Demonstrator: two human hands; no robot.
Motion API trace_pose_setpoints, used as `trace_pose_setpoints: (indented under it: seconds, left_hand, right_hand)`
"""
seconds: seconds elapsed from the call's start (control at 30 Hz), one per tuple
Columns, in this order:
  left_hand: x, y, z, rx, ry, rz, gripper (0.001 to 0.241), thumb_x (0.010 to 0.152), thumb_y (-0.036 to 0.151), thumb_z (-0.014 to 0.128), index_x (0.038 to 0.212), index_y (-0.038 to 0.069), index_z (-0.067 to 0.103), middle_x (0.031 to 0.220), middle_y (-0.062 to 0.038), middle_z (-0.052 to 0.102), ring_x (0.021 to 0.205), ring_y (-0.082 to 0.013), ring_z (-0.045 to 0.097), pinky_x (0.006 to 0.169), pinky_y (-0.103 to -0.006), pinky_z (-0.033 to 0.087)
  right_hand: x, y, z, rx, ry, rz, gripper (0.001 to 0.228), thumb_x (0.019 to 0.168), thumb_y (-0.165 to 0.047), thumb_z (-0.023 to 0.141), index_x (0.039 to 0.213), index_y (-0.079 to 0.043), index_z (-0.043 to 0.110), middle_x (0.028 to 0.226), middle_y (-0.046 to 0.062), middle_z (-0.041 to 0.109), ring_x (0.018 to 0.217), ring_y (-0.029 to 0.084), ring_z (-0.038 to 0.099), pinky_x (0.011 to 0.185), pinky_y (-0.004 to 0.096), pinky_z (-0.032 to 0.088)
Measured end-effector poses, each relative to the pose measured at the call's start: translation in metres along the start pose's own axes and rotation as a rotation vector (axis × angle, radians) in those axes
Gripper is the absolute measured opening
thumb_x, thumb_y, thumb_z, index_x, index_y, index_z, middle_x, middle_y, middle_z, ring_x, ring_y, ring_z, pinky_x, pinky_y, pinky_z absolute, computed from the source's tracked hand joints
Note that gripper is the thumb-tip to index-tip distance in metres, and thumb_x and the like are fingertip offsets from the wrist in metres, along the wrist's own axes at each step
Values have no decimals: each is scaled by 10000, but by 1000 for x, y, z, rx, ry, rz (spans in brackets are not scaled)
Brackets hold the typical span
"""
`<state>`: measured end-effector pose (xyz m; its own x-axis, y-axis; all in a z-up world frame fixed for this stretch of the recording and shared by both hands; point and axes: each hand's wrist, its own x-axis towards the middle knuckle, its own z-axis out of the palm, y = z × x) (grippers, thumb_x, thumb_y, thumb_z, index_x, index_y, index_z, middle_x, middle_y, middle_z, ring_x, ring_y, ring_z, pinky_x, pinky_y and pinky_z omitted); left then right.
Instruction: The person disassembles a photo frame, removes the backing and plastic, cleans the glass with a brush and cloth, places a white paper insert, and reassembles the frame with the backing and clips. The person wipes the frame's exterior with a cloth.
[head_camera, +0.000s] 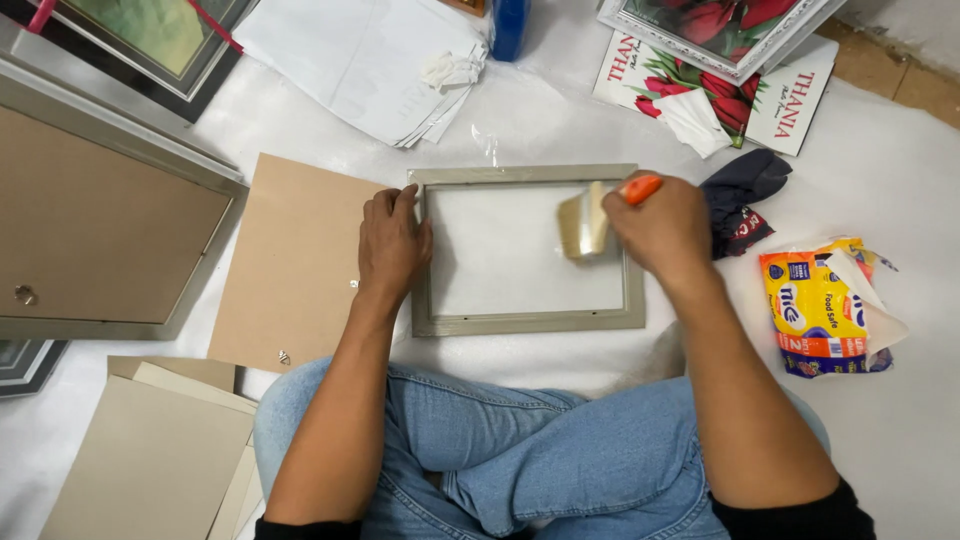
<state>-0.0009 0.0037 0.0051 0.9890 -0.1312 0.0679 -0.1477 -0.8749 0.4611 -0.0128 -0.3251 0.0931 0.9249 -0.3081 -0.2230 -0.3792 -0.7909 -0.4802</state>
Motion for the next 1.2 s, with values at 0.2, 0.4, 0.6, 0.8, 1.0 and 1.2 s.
trace_pose_setpoints:
  seconds: [0.2, 0.4, 0.6, 0.8, 1.0, 1.2]
  left_hand:
    - [3, -4, 6, -48, -29, -39, 470, 936, 166, 663, 1392, 87, 578, 1203, -163, 571, 1123, -365, 582, 854, -479, 543]
    - [4, -3, 0, -112, -47, -97, 461, 951, 155, 622, 1403, 76, 573, 1230, -174, 572, 1151, -372, 576, 874, -491, 541]
    - [7, -18, 20, -76, -55, -84, 461, 935, 101, 569, 1397, 94, 572, 1222, -158, 564, 1154, -374, 568, 876, -494, 547]
    - [6, -7, 5, -98, -117, -117, 467, 950, 119, 566, 1416, 88, 559, 1256, -169, 574, 1187, -367, 573, 905, -480, 542]
    - [4, -7, 4, -75, -141, -109, 444, 976, 134, 554, 1417, 87, 569, 1282, -182, 586, 1203, -369, 580, 923, -473, 537]
    - [4, -2, -3, -82, -167, -135, 433, 992, 125, 539, 1423, 90, 567, 1297, -187, 592, 1219, -367, 578, 938, -473, 531]
  right_hand:
    - [-20, -7, -13, 164, 233, -183, 229, 827, -258, 737, 1032, -328, 811, 794, 44, 704, 772, 256, 702, 652, 331, 509]
    - [-64, -73, 25, 407, -62, -792, 214, 910, -88, 713, 1113, -77, 781, 1049, 199, 733, 964, 420, 719, 786, 469, 586]
    - [-52, -52, 83, 61, -149, -984, 233, 978, -127, 652, 1200, -147, 720, 1220, 166, 696, 1156, 366, 673, 952, 430, 563]
    - [-38, -52, 35, 52, -244, -702, 232, 899, -125, 711, 1122, -119, 775, 1204, 148, 747, 1164, 388, 669, 973, 495, 541]
    - [-39, -31, -46, -121, -244, -252, 313, 869, -246, 711, 1172, -232, 790, 1183, 71, 761, 1130, 412, 669, 940, 515, 534]
    - [-26, -12, -49, -218, -136, -128, 315, 872, -385, 702, 1180, -403, 767, 1008, 78, 771, 1010, 375, 711, 847, 469, 565]
